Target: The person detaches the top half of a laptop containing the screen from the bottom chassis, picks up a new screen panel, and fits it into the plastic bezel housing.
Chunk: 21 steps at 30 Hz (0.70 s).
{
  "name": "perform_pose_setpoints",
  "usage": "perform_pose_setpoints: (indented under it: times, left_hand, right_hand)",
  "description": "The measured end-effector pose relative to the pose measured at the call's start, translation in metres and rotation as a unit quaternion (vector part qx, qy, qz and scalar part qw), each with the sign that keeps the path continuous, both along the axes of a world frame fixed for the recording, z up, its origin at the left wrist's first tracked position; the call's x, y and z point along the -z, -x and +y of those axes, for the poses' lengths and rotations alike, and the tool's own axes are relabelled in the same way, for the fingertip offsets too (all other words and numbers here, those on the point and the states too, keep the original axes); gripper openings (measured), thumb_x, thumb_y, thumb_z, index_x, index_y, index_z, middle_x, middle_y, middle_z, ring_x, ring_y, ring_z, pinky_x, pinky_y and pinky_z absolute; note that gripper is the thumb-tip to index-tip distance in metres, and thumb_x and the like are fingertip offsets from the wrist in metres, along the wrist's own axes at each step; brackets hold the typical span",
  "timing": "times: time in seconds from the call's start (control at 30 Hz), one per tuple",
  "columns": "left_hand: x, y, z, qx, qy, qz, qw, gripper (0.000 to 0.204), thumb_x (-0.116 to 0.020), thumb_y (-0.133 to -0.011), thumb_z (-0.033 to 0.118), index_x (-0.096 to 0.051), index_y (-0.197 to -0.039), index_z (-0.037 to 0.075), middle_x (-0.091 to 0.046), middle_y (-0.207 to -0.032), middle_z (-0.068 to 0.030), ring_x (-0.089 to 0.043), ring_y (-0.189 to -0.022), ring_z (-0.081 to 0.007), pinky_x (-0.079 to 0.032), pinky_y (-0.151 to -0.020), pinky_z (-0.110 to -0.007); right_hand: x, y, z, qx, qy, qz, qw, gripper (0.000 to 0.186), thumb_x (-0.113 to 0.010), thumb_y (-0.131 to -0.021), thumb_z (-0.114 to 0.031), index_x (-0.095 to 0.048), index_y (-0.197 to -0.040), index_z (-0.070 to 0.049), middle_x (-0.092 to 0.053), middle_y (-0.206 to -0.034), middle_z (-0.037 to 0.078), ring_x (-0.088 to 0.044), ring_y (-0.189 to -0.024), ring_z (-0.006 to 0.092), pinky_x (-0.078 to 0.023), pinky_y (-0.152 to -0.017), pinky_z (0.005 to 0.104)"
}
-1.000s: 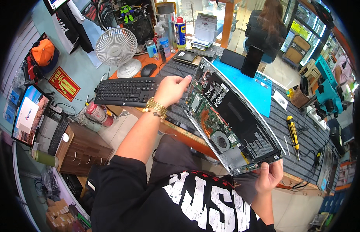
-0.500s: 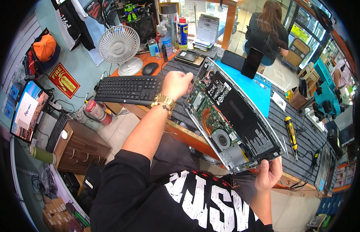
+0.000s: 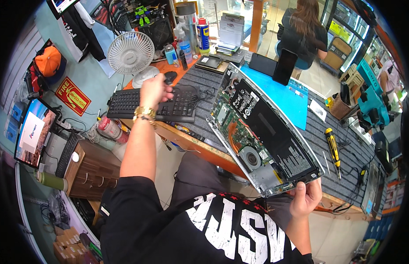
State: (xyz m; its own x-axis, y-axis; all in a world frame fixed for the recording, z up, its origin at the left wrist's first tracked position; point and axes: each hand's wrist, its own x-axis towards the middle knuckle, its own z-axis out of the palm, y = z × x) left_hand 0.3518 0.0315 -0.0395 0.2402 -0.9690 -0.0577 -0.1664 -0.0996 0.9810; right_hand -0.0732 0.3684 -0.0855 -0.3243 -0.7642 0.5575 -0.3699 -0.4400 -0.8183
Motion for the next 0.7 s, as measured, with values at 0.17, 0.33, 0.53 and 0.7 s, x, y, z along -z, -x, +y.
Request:
perform_pose_setpoints:
  times: [0.17,0.33,0.53,0.7]
  left_hand:
    - [0.028,-0.09,-0.019,-0.074,-0.004,0.111,0.991,0.028,-0.055,-0.103,0.034,-0.062,-0.094,0.009,-0.069,-0.078,-0.0041,-0.062,-0.056,-0.0153,-0.046,-0.049,-0.03]
    - [0.049,-0.165,-0.058,-0.084,-0.008,0.216,0.973,0.03,-0.053,-0.108,0.037,-0.064,-0.099,0.011,-0.068,-0.079,-0.0015,-0.061,-0.059,-0.0142,-0.046,-0.05,-0.03]
    - [0.048,-0.155,-0.064,-0.098,-0.096,-0.091,0.986,0.047,-0.058,-0.108,0.05,-0.067,-0.119,0.005,-0.074,-0.088,-0.0082,-0.07,-0.072,-0.0217,-0.054,-0.06,-0.035]
    - [0.054,-0.149,-0.038,-0.214,0.015,-0.58,0.786,0.07,-0.062,-0.101,0.06,-0.061,-0.15,0.01,-0.078,-0.113,-0.0234,-0.074,-0.115,-0.0412,-0.056,-0.1,-0.054]
  right_hand:
    - [0.001,0.001,0.0,-0.003,-0.001,0.03,1.0,0.035,-0.067,-0.108,-0.02,-0.066,-0.123,0.012,-0.059,-0.11,0.009,-0.053,-0.064,0.0061,-0.039,-0.053,0.0205]
    - [0.003,0.005,-0.001,-0.017,0.006,0.021,1.0,0.036,-0.066,-0.108,-0.021,-0.066,-0.124,0.011,-0.059,-0.11,0.008,-0.053,-0.067,0.0063,-0.038,-0.054,0.0203]
    - [0.002,0.003,0.001,0.007,-0.002,0.02,1.0,0.037,-0.066,-0.109,-0.022,-0.065,-0.124,0.012,-0.06,-0.109,0.008,-0.055,-0.067,0.0061,-0.039,-0.054,0.0197]
    - [0.0,-0.003,-0.001,0.021,-0.004,-0.005,1.0,0.027,-0.068,-0.105,-0.016,-0.068,-0.109,0.011,-0.061,-0.109,0.012,-0.054,-0.062,0.0061,-0.038,-0.053,0.0214]
